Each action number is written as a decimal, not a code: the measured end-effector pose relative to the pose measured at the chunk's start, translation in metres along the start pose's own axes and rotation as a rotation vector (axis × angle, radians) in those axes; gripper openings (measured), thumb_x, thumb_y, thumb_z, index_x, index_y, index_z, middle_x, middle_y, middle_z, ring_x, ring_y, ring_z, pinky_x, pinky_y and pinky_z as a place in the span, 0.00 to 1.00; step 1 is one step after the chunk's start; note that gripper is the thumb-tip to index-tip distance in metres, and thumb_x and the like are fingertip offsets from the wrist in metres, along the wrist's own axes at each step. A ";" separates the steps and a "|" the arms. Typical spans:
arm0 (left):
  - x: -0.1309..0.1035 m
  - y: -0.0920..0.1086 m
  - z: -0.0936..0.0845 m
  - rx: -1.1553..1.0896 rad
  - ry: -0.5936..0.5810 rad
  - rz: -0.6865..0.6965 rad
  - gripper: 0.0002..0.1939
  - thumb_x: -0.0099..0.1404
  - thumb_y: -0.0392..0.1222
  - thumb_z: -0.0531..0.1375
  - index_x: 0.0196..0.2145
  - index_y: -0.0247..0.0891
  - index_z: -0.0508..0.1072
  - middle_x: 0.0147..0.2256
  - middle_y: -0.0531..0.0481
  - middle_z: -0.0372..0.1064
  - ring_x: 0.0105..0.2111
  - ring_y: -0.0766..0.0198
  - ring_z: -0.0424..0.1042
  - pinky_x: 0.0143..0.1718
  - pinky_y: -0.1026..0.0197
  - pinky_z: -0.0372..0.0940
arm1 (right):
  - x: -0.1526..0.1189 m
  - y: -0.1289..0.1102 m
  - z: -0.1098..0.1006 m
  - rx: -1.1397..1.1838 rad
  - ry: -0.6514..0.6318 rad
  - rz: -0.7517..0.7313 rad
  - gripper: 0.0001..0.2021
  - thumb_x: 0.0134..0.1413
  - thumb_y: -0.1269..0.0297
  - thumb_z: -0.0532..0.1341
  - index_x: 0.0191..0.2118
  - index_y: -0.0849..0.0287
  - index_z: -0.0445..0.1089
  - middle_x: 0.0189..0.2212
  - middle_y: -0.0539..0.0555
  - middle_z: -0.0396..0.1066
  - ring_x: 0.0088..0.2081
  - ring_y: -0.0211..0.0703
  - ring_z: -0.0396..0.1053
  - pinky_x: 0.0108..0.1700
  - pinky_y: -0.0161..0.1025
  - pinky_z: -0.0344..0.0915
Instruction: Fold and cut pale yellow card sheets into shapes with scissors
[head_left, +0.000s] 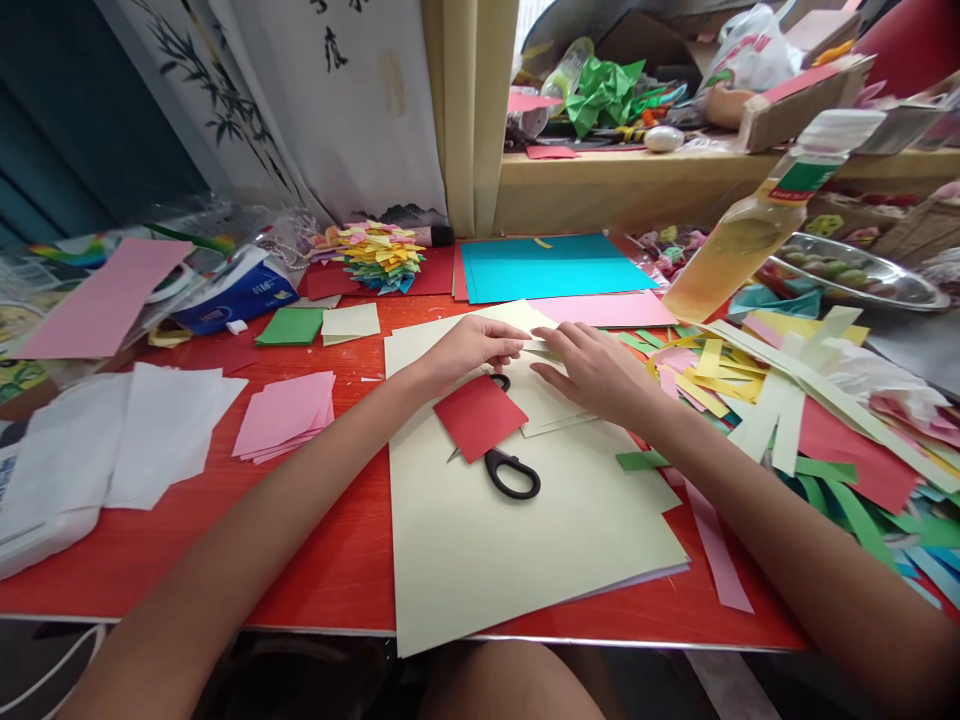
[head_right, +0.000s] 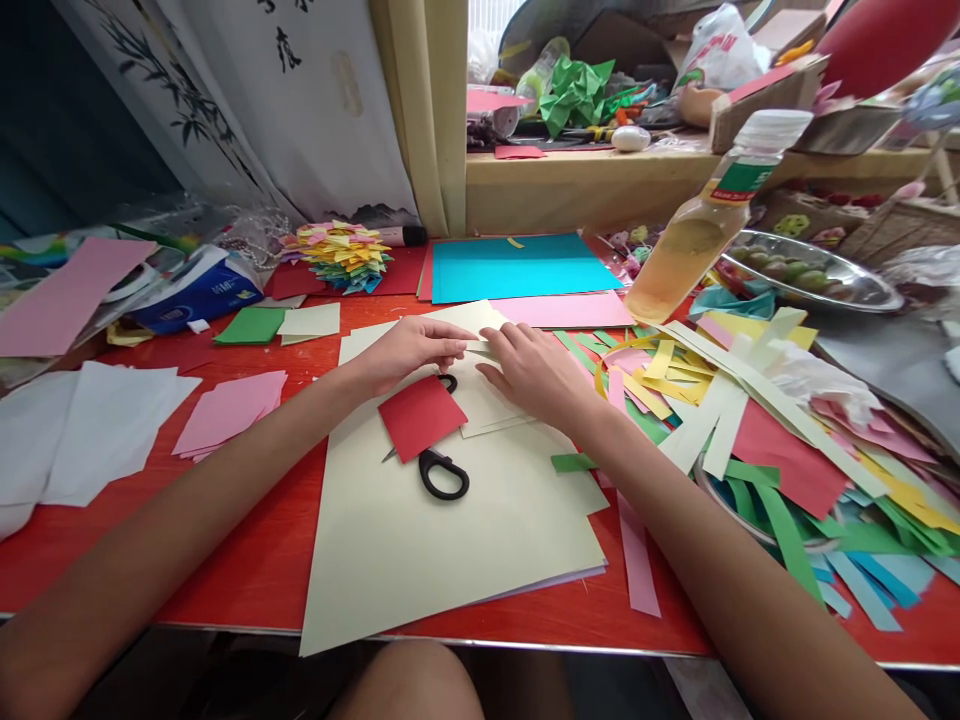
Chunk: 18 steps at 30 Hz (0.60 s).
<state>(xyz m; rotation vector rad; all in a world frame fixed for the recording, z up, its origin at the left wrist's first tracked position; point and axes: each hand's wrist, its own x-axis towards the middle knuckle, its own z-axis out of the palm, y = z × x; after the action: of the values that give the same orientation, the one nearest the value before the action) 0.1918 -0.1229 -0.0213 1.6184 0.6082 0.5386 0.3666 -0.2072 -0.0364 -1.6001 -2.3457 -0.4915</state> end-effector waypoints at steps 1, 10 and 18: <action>0.000 0.000 0.000 -0.011 -0.002 -0.009 0.12 0.55 0.38 0.61 0.38 0.31 0.75 0.28 0.50 0.66 0.25 0.73 0.61 0.31 0.63 0.60 | 0.000 -0.001 0.000 -0.027 -0.009 -0.006 0.18 0.62 0.61 0.46 0.51 0.65 0.61 0.38 0.62 0.68 0.40 0.51 0.64 0.40 0.43 0.58; -0.001 0.011 0.009 0.055 0.086 -0.094 0.13 0.58 0.45 0.58 0.35 0.32 0.74 0.33 0.45 0.68 0.25 0.71 0.63 0.29 0.64 0.62 | 0.002 0.019 -0.023 -0.102 -0.042 0.101 0.16 0.56 0.78 0.44 0.42 0.63 0.66 0.36 0.60 0.68 0.34 0.47 0.64 0.38 0.42 0.54; 0.001 0.000 -0.001 0.641 0.122 -0.075 0.15 0.59 0.47 0.52 0.37 0.36 0.73 0.38 0.45 0.71 0.37 0.61 0.68 0.38 0.60 0.62 | -0.061 0.122 -0.080 -0.126 0.040 0.607 0.12 0.59 0.66 0.47 0.37 0.63 0.66 0.36 0.68 0.68 0.36 0.47 0.63 0.34 0.43 0.53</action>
<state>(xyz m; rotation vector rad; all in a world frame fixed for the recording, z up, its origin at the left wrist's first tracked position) 0.1918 -0.1209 -0.0210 2.1599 0.9988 0.4079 0.5037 -0.2508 0.0284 -2.2051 -1.6929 -0.5254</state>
